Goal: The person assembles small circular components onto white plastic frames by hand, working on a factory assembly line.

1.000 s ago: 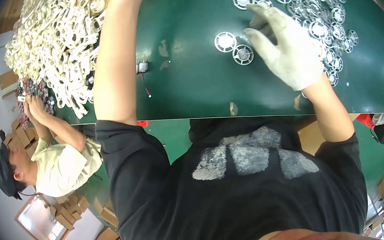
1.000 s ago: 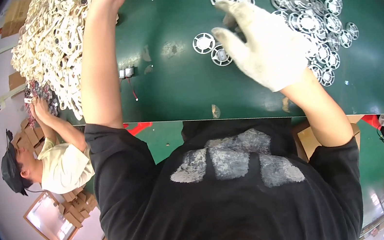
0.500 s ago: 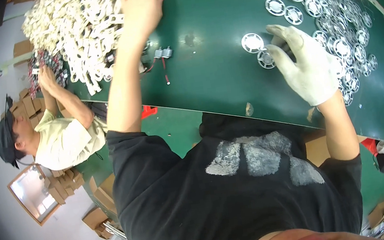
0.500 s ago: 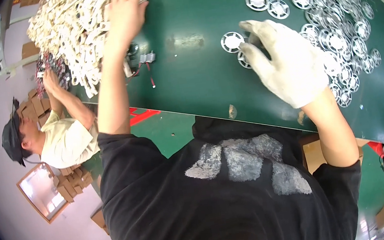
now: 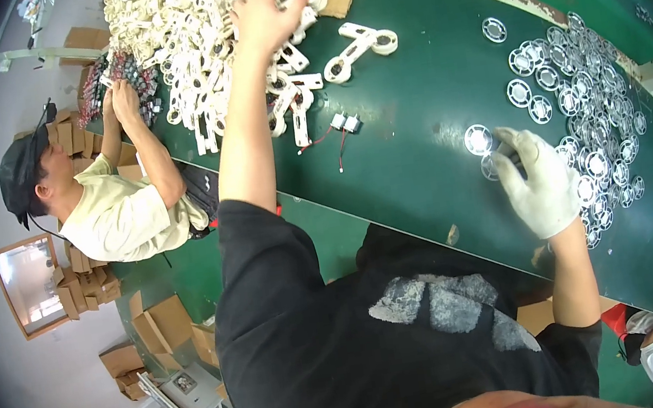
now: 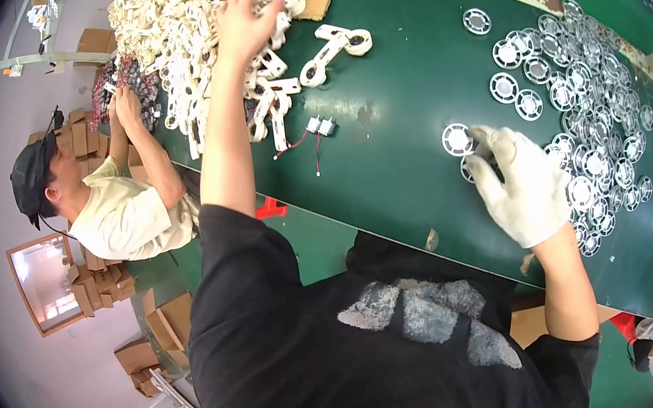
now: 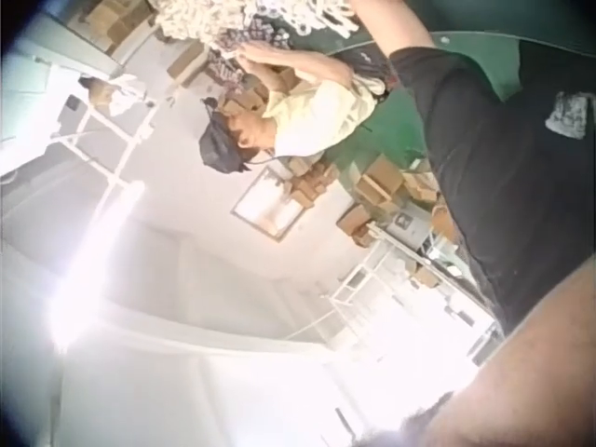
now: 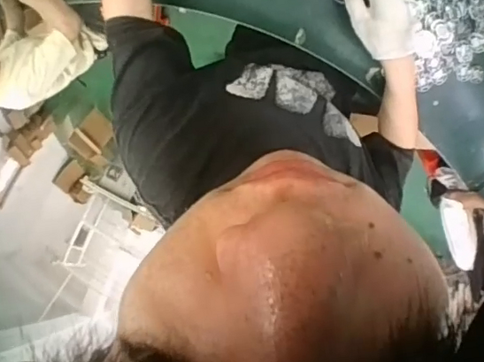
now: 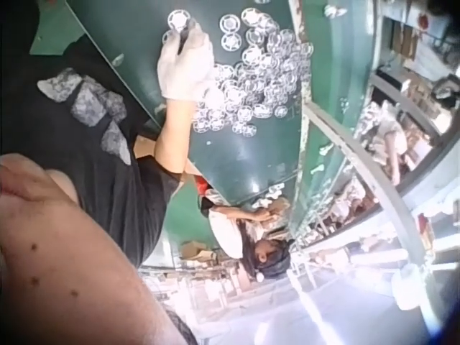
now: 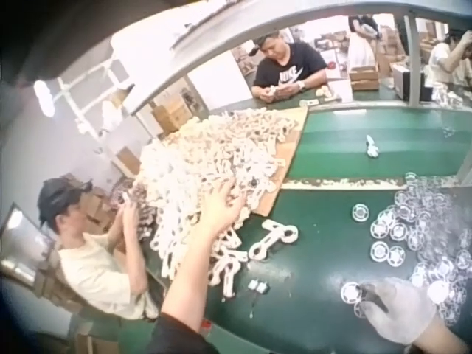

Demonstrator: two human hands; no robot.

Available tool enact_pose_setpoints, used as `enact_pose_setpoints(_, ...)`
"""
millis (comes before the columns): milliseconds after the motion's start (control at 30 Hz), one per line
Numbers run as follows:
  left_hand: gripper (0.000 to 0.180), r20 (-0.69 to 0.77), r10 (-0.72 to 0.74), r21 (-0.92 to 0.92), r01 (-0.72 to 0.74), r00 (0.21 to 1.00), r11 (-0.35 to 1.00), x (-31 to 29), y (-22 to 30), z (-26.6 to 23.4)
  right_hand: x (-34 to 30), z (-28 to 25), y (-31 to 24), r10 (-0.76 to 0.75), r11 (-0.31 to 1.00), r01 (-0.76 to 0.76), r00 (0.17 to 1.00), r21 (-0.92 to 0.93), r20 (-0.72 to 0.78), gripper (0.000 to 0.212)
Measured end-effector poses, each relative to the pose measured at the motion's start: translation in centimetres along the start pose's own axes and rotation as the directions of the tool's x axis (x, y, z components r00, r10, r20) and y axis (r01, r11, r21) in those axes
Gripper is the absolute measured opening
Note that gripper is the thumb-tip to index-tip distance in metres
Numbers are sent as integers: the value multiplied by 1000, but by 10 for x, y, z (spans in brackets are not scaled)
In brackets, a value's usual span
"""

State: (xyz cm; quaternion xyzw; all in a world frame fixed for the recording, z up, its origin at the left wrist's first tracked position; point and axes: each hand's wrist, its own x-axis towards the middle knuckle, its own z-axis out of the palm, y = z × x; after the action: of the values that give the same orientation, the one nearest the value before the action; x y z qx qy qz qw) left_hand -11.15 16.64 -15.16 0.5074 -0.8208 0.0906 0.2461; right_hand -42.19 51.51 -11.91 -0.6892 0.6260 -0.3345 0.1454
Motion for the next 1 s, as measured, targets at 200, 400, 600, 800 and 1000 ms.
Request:
enact_pose_setpoints(200,58,-24,166,-126,-167,986,978,-38,59,-19,1,2,9,12,1000,-12,1000,-25,-2,30)
enact_pose_setpoints(400,51,119,125,-52,-120,985,991,-29,90,-52,3,-1,13,15,1000,-15,1000,-25,3,31)
enact_pose_setpoints(600,72,88,19,-189,-2,996,982,97,51,18,6,-1,7,12,1000,-12,1000,-6,-2,30)
enact_pose_setpoints(800,64,458,116,-267,13,882,963,117,70,70,4,-2,13,44,999,-44,999,-10,-11,30)
enact_pose_setpoints(1000,47,452,304,-41,-321,839,946,85,63,46,8,-5,6,30,998,-28,999,-51,36,29)
